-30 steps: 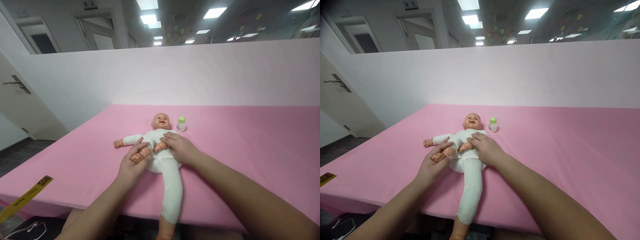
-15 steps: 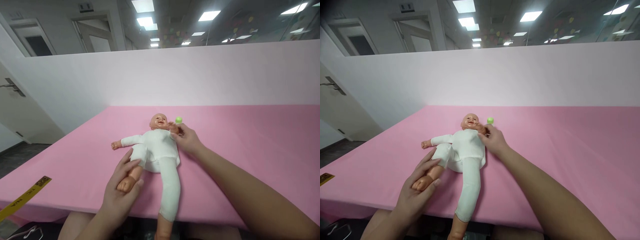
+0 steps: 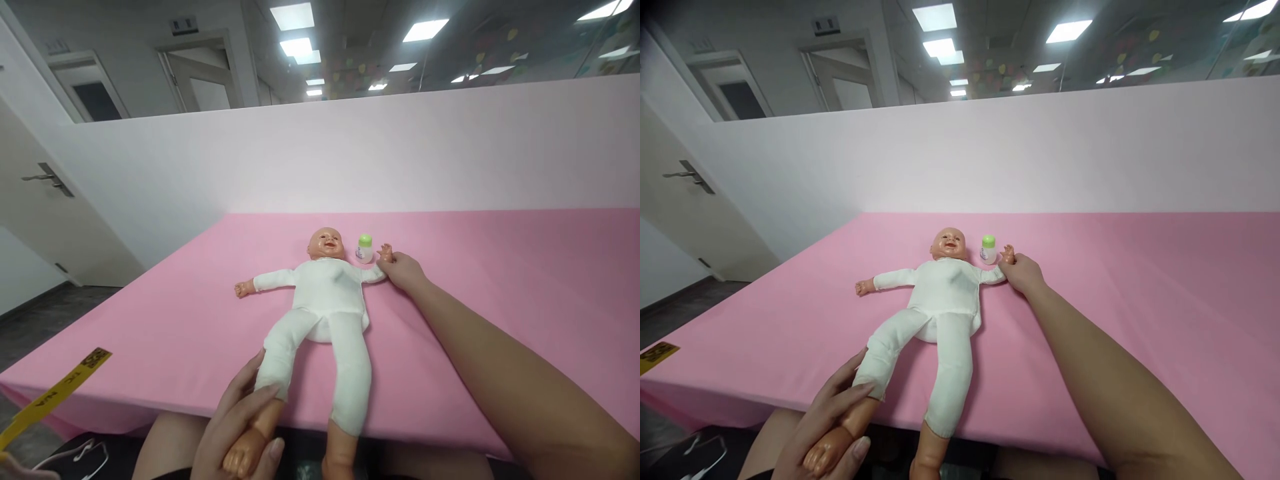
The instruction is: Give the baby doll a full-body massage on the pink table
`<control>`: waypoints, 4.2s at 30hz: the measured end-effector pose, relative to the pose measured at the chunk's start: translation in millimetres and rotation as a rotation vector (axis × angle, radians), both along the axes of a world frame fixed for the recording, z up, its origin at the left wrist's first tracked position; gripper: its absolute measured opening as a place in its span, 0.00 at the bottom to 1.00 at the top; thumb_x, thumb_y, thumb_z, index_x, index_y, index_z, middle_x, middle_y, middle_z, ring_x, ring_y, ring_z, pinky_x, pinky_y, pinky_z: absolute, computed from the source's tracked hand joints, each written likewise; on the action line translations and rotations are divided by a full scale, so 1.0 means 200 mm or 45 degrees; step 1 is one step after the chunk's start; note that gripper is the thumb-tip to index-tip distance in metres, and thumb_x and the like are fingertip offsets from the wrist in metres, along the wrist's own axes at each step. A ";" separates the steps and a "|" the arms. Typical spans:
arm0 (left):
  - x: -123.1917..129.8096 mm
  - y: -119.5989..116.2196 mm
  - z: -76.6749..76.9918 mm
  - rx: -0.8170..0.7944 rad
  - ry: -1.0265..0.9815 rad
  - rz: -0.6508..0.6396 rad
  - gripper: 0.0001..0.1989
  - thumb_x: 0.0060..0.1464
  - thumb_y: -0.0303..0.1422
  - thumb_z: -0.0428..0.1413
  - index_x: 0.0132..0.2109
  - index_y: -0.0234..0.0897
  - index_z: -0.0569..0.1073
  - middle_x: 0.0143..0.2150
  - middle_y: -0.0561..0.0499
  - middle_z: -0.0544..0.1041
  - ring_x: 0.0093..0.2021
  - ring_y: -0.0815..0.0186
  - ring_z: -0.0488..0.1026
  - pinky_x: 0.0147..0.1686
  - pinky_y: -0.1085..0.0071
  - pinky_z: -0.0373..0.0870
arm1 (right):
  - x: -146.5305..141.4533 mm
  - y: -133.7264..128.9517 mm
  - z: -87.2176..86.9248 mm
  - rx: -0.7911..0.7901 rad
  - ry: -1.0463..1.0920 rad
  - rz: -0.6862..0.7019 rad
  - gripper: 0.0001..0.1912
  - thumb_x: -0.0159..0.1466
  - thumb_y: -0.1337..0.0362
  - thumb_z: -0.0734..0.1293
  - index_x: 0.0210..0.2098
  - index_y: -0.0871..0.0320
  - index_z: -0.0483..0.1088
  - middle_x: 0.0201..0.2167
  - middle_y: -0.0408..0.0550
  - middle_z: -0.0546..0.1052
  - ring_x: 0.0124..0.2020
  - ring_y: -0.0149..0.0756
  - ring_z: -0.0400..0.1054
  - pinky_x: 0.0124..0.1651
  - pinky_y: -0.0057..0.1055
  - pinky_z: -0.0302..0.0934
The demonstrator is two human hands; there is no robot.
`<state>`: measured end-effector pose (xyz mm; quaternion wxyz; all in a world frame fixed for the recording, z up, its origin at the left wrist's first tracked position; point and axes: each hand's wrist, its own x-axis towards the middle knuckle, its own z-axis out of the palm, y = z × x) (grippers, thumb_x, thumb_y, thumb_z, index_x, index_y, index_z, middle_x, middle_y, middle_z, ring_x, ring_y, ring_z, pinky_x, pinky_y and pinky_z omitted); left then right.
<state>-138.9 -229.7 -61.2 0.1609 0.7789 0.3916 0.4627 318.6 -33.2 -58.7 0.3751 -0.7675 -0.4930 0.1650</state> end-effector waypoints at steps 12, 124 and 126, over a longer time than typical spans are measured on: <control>0.14 0.14 0.07 -0.085 -0.062 0.008 0.21 0.62 0.35 0.62 0.61 0.47 0.75 0.76 0.45 0.59 0.74 0.47 0.60 0.70 0.47 0.63 | -0.26 -0.11 0.10 0.551 0.112 0.229 0.25 0.66 0.52 0.70 0.61 0.49 0.72 0.52 0.49 0.82 0.48 0.45 0.78 0.51 0.44 0.74; 0.05 0.07 0.14 -0.138 0.190 -0.085 0.26 0.59 0.38 0.65 0.64 0.50 0.75 0.74 0.46 0.64 0.71 0.47 0.67 0.65 0.52 0.71 | -0.22 -0.11 0.12 0.513 0.036 0.100 0.29 0.65 0.50 0.71 0.63 0.50 0.65 0.50 0.50 0.82 0.43 0.44 0.79 0.46 0.40 0.72; 0.09 0.12 0.19 -0.174 0.154 -0.103 0.25 0.61 0.38 0.64 0.65 0.49 0.75 0.76 0.45 0.62 0.73 0.47 0.63 0.67 0.51 0.68 | -0.34 -0.17 0.16 0.575 -0.075 0.258 0.27 0.65 0.53 0.72 0.61 0.49 0.68 0.50 0.48 0.82 0.44 0.44 0.78 0.46 0.38 0.71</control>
